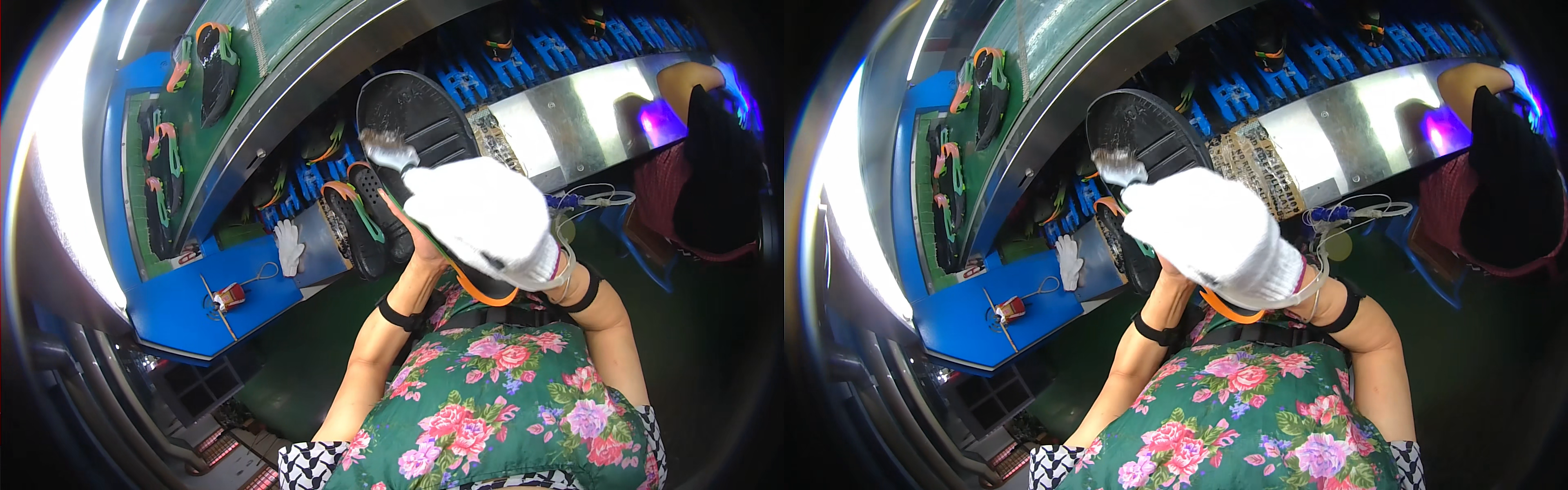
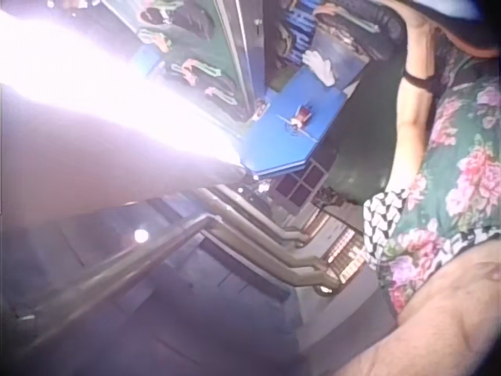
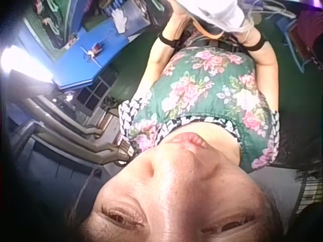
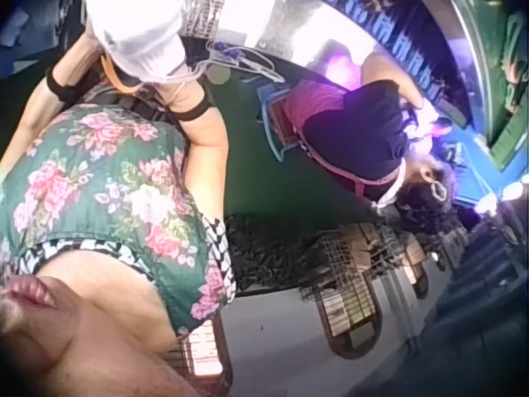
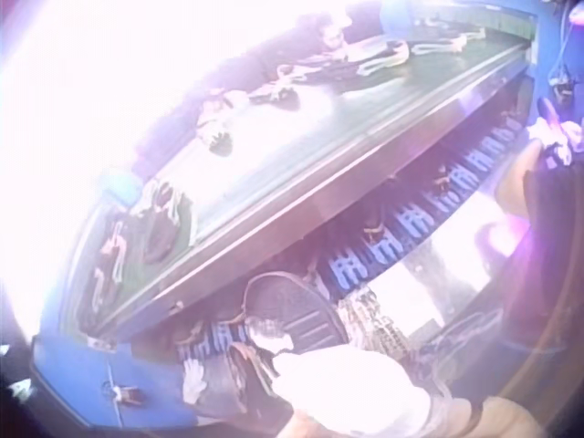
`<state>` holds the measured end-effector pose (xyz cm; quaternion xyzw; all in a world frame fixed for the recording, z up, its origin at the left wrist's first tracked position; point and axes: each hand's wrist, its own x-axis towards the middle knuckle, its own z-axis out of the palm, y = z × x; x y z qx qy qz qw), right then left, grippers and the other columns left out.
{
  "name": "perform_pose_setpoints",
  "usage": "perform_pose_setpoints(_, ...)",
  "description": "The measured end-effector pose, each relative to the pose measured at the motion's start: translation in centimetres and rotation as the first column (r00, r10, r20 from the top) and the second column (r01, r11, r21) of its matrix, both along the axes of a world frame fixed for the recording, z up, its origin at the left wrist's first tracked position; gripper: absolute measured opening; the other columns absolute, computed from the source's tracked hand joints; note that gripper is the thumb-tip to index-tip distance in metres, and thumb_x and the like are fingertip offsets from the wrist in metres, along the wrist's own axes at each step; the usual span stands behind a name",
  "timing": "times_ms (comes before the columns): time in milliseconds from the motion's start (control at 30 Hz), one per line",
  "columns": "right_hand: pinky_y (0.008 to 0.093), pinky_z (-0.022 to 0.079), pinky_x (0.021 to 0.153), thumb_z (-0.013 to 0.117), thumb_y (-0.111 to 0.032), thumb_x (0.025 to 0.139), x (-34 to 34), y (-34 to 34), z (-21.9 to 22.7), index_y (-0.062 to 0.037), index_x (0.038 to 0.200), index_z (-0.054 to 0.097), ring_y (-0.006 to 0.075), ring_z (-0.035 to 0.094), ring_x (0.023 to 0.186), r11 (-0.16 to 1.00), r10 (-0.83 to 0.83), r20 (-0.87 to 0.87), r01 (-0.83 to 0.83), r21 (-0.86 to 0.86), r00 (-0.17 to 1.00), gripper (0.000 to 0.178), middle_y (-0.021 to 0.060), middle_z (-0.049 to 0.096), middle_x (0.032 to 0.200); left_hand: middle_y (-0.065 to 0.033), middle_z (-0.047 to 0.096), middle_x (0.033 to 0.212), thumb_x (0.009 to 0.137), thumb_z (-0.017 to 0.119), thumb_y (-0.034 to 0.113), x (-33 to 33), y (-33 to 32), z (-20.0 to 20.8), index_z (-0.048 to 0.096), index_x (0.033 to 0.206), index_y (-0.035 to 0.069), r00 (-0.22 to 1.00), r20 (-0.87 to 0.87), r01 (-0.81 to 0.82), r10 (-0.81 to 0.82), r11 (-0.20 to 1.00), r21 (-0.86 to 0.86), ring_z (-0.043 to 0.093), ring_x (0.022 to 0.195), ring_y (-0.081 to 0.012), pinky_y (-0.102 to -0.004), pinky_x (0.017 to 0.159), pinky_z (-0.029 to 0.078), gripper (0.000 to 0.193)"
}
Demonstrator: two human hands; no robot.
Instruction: Apply glue to the perimeter of shoe soles using a brush on an assembly line.
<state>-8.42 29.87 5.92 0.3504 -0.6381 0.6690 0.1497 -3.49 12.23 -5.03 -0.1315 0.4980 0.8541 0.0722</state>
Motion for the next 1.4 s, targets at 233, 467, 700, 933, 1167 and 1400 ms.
perform_pose_setpoints(233, 0.0408, 0.060, 0.087, 0.075, -0.004, 0.085, -1.3, 1.3, 0.2, -0.0044, 0.116, 0.078, 0.0318, 0.074, 0.098, 0.998, -0.066, -0.088, 0.066, 0.004, 0.994, 0.031, 0.0135, 0.077, 0.113, -0.0074, 0.062, 0.136, 0.090, 0.028, 0.094, 0.1, -2.8, -2.6, 0.053, 0.146, 0.012, 0.993, -0.096, 0.076, -0.075, 0.997, -0.002, 0.058, 0.125, -0.0252, -0.0424, 0.113, 0.044, 0.103)
perform_pose_setpoints(467, 0.0387, 0.060, 0.085, 0.078, -0.005, 0.083, -0.6, 0.5, 0.3, -0.0042, 0.112, 0.079, 0.0278, 0.076, 0.095, 0.996, 0.075, -0.098, -0.070, 0.046, 0.992, 0.028, 0.0142, 0.078, 0.111, -0.0064, 0.061, 0.137, 0.090, 0.028, 0.093, 0.0, -5.8, -5.2, 0.053, 0.147, 0.012, 0.976, -0.177, 0.131, -0.123, 0.991, 0.029, 0.058, 0.125, -0.0243, -0.0410, 0.113, 0.044, 0.102)
perform_pose_setpoints(700, 0.0382, 0.059, 0.088, 0.079, -0.005, 0.083, 1.0, -0.2, -0.9, -0.0088, 0.115, 0.080, 0.0289, 0.075, 0.100, 0.995, -0.001, -0.163, 0.016, 0.094, 0.987, 0.032, 0.0116, 0.078, 0.115, -0.0097, 0.056, 0.144, 0.083, 0.031, 0.098, -1.2, -1.3, 0.5, 0.049, 0.149, 0.009, 0.989, 0.028, -0.150, 0.148, 0.969, 0.196, 0.061, 0.120, -0.0272, -0.0427, 0.103, 0.052, 0.112)
perform_pose_setpoints(933, 0.0376, 0.060, 0.088, 0.078, -0.007, 0.085, 0.9, 1.5, -1.4, -0.0075, 0.116, 0.079, 0.0290, 0.075, 0.098, 0.992, 0.045, -0.082, -0.035, 0.120, 0.996, 0.031, 0.0098, 0.079, 0.109, -0.0191, 0.063, 0.131, 0.071, 0.034, 0.106, -1.2, -0.9, 2.6, 0.052, 0.143, 0.003, 1.000, 0.004, 0.012, -0.018, 0.812, 0.584, 0.065, 0.113, -0.0326, -0.0451, 0.097, 0.055, 0.128)
perform_pose_setpoints(1167, 0.0400, 0.058, 0.092, 0.078, -0.006, 0.086, 1.3, 2.9, -1.6, -0.0084, 0.116, 0.079, 0.0282, 0.074, 0.104, 0.985, 0.121, -0.004, -0.120, 0.123, 0.993, 0.030, 0.0095, 0.078, 0.113, -0.0207, 0.069, 0.094, 0.080, 0.073, 0.075, -3.3, -0.5, 5.5, 0.059, 0.115, -0.004, 0.937, -0.251, 0.324, -0.244, 0.875, 0.360, 0.069, 0.095, -0.0300, -0.0426, 0.085, 0.058, 0.088)
perform_pose_setpoints(1400, 0.0377, 0.060, 0.082, 0.082, -0.004, 0.083, 2.7, 2.3, -1.6, -0.0082, 0.114, 0.078, 0.0270, 0.075, 0.098, 0.980, 0.133, -0.026, -0.128, 0.149, 0.991, 0.032, 0.0096, 0.078, 0.110, -0.0196, 0.068, 0.101, 0.082, 0.078, 0.066, -4.1, -0.4, 6.1, 0.061, 0.119, -0.006, 0.926, -0.315, 0.327, -0.207, 0.856, 0.399, 0.069, 0.098, -0.0323, -0.0468, 0.095, 0.056, 0.083)
